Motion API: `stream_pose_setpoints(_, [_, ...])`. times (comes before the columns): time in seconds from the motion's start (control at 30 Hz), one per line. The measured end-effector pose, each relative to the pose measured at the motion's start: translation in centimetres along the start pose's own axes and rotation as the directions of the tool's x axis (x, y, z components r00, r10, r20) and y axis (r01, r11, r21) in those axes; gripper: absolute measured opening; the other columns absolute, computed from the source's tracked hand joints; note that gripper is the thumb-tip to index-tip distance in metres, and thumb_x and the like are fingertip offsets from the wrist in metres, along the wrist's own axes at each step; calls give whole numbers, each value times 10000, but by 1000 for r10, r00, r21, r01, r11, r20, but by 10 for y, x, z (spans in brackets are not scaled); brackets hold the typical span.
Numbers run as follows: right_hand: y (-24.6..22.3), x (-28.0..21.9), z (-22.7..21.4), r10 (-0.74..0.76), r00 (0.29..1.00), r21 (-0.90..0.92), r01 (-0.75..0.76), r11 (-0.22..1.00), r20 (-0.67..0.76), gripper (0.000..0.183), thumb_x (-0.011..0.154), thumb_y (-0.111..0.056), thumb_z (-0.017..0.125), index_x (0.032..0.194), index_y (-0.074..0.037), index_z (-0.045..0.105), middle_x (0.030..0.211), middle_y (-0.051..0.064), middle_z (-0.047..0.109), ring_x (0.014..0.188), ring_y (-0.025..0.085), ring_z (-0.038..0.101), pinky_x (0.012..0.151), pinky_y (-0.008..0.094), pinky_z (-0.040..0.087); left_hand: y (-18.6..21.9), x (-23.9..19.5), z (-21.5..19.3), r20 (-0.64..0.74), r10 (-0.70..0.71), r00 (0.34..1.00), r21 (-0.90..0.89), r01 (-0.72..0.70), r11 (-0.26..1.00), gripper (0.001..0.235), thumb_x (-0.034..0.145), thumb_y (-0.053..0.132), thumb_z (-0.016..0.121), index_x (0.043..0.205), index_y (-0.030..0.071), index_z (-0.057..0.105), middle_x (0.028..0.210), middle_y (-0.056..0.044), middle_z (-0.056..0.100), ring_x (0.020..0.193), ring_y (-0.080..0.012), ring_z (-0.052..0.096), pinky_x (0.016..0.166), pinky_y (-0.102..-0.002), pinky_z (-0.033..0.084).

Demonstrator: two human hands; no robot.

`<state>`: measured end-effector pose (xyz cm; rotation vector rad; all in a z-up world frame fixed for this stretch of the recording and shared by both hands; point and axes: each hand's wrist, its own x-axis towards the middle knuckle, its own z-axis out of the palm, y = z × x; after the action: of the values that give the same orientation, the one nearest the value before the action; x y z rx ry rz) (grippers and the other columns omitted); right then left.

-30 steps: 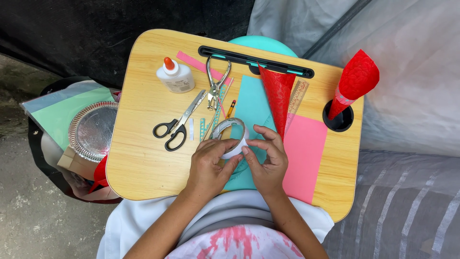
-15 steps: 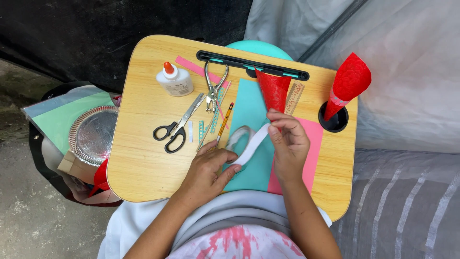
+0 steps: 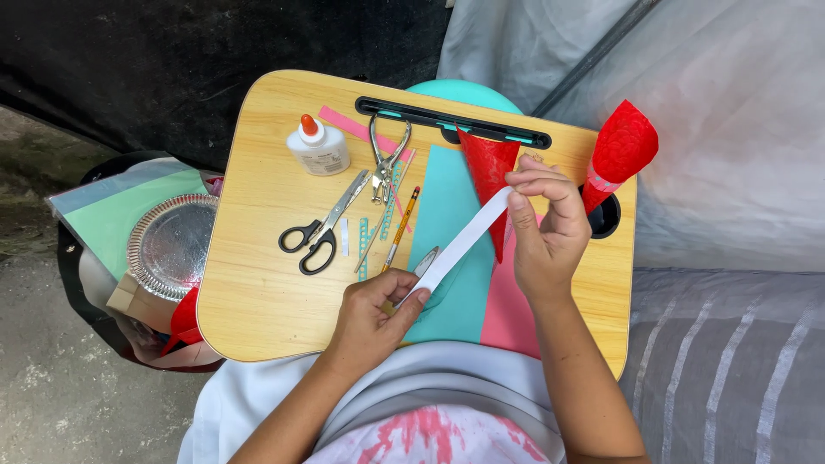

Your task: Cutting small strips of tape and applying them to a red paper cone for a craft project.

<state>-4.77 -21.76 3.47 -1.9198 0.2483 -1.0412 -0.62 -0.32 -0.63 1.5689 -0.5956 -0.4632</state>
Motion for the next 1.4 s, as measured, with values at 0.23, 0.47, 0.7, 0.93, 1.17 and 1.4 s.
stream_pose_setpoints(0.23, [7,4,-14,-155,986,-228,166,959,65,105,1039,-70,662,962,-25,607,923,127,698,1202,409,665,1242,614,154,-8,-3,11,-46,-80,996,-18,79,997,150,882,165,784,838,28,741,540,-115,639,533,-158,576,526,-311,503])
stream_pose_setpoints(0.47, [10,-13,-14,82,968,-195,-35,980,238,734,839,-300,861,1412,-42,482,1361,168,603,1378,387,518,1246,612,92,-20,-5,16,-44,-161,986,-84,157,984,244,876,65,731,1099,-34,742,702,-173,700,699,-189,680,649,-337,596])
stream_pose_setpoints(0.7, [25,-51,-2,163,912,18,-183,983,376,1149,805,-93,860,1636,-80,67,1471,238,549,1365,386,540,1194,556,364,-24,-6,21,-30,-186,982,-51,184,982,285,897,79,732,1157,-37,729,738,-178,713,719,-203,700,670,-338,616])
stream_pose_setpoints(0.93, [37,-75,7,50,944,57,-73,996,327,1178,769,-52,877,1629,-66,72,1519,262,490,1387,392,508,1160,550,419,-20,-6,20,-43,-193,980,-46,191,981,279,901,67,726,1154,-49,724,746,-190,711,732,-222,708,672,-355,620])
stream_pose_setpoints(1.17, [48,-92,13,92,959,127,-130,983,268,1181,788,21,843,1644,-179,54,1647,216,317,1319,315,576,1212,485,367,-23,-8,22,-48,-193,980,-41,191,981,284,896,84,741,1156,-31,727,742,-176,715,736,-218,708,676,-351,620])
stream_pose_setpoints(1.4, [41,-96,24,439,883,505,-459,731,166,964,787,76,769,1587,-35,243,1665,147,283,1257,193,610,1181,328,461,-21,-7,22,-39,-198,979,-40,196,980,285,888,81,750,1150,-28,730,743,-174,726,732,-222,715,672,-348,621])
